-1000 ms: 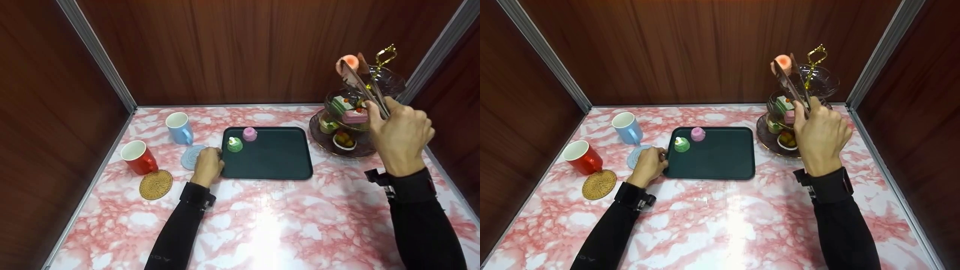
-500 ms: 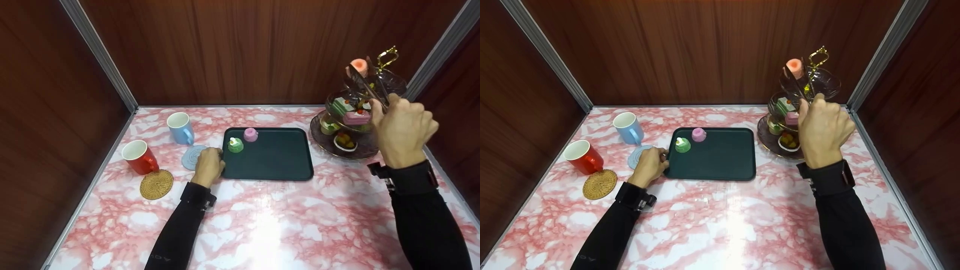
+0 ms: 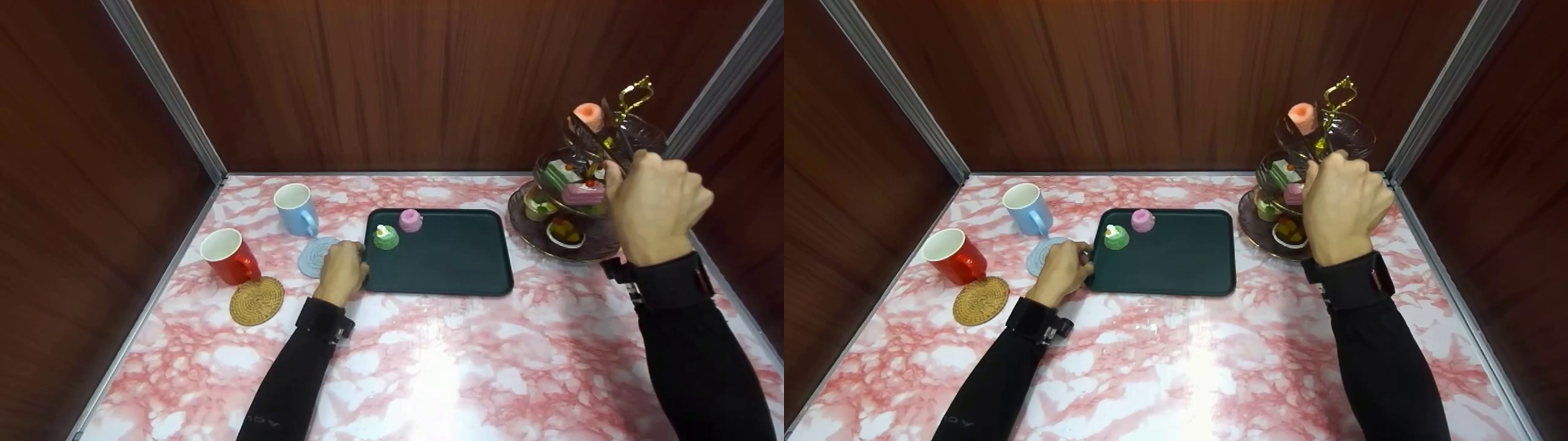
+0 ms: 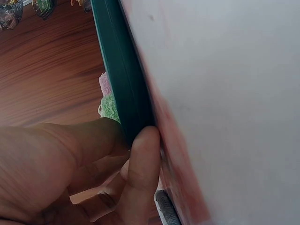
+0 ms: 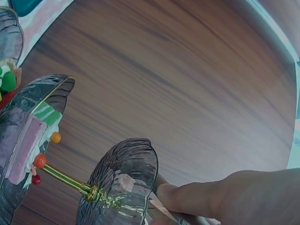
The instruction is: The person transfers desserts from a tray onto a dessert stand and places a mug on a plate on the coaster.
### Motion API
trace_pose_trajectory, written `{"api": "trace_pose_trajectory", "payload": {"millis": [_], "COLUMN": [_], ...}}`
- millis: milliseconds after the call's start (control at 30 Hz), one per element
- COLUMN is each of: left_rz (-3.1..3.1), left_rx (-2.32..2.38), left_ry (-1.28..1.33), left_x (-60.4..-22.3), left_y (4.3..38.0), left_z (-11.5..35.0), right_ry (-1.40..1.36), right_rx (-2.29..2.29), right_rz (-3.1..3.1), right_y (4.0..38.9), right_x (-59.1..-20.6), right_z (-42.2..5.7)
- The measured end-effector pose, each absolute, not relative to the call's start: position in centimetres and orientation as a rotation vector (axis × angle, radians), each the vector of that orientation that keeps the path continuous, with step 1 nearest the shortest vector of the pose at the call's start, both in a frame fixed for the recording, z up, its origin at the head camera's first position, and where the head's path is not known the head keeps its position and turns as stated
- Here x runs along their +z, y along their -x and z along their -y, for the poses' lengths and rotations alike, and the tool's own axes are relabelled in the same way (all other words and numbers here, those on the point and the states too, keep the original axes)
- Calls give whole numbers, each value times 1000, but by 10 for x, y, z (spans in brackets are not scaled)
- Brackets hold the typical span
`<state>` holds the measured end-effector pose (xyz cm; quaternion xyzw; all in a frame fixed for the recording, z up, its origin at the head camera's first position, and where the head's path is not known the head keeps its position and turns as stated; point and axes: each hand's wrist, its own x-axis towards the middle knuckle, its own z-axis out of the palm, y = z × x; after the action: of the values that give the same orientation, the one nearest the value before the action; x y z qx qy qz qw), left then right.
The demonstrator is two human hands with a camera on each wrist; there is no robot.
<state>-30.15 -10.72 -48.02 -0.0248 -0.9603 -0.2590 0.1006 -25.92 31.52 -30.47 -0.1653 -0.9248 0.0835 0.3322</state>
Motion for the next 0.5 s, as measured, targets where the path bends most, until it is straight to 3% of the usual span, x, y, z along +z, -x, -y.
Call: {"api": "trace_pose_trajectory", "payload": {"millis": [500], "left_rz": [2825], "left_rx": [-732], "left_ry": [103], "left_x": [-479], "left_y": [301], "left_z": [107], "right_ry": [453], "right_rx": [204], "right_rz": [2441], "right_y": [260], "right_x": [-302], "right_z": [-310]}}
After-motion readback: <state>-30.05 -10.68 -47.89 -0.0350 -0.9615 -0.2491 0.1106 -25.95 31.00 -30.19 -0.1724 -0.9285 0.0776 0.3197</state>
